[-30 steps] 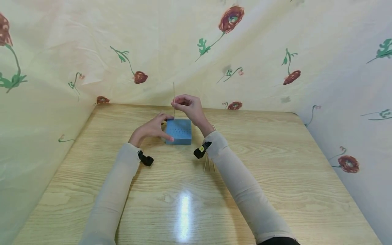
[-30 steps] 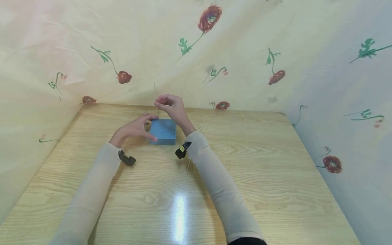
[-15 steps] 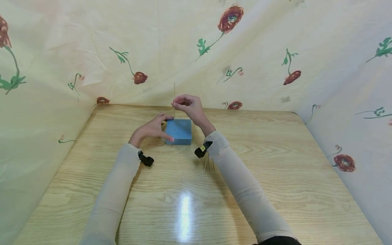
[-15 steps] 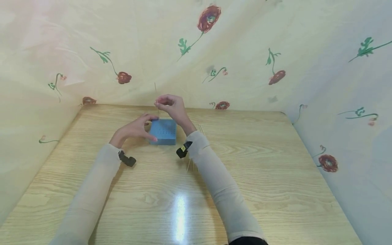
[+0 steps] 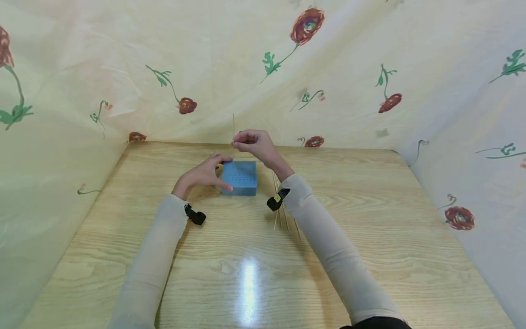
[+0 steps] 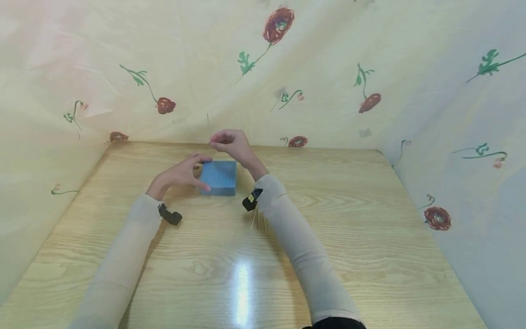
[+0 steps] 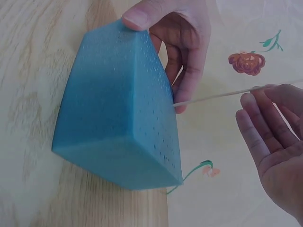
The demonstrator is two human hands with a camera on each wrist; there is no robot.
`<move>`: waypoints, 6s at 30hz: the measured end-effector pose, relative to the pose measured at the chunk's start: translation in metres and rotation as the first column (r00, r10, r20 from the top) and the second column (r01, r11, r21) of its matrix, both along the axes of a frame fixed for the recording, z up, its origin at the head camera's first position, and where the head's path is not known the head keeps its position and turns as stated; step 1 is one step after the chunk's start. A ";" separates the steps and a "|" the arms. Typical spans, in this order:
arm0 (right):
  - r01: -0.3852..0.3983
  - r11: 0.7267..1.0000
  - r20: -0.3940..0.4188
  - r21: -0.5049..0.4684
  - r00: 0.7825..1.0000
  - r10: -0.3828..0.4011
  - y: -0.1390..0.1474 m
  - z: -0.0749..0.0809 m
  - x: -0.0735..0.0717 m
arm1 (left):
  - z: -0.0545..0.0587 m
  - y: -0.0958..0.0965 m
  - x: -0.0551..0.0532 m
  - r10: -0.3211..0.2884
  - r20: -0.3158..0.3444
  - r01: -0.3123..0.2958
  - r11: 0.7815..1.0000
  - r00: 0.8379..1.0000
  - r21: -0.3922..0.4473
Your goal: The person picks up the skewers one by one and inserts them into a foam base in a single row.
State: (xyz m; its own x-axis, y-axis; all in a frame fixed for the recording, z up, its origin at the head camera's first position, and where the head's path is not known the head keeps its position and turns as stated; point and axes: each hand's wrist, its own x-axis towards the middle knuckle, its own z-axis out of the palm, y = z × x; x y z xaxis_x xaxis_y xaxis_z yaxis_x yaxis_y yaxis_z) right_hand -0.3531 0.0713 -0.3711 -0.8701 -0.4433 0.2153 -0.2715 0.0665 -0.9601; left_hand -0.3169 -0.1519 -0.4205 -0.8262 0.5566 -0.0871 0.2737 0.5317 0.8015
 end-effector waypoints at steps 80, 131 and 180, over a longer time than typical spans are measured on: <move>-0.089 0.708 0.131 0.701 0.991 -0.006 0.188 -0.037 0.039 | -0.004 0.000 0.002 0.002 0.004 -0.002 1.000 1.000 0.000; 0.087 0.663 -0.089 0.744 0.996 -0.030 0.208 -0.045 0.044 | -0.001 0.000 0.003 0.008 0.010 -0.008 1.000 1.000 -0.004; 0.140 0.946 -0.052 0.293 0.990 -0.131 0.170 -0.006 0.031 | -0.005 -0.002 -0.002 -0.011 -0.008 0.011 1.000 1.000 0.024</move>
State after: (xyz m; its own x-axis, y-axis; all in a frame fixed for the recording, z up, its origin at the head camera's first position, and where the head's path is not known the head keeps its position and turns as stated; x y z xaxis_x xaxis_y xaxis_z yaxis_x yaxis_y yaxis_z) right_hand -0.3220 0.2409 -0.3774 -0.9214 -0.3694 0.1206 -0.2697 0.3844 -0.8829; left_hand -0.3185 -0.1541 -0.4256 -0.8206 0.5675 -0.0676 0.2854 0.5094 0.8118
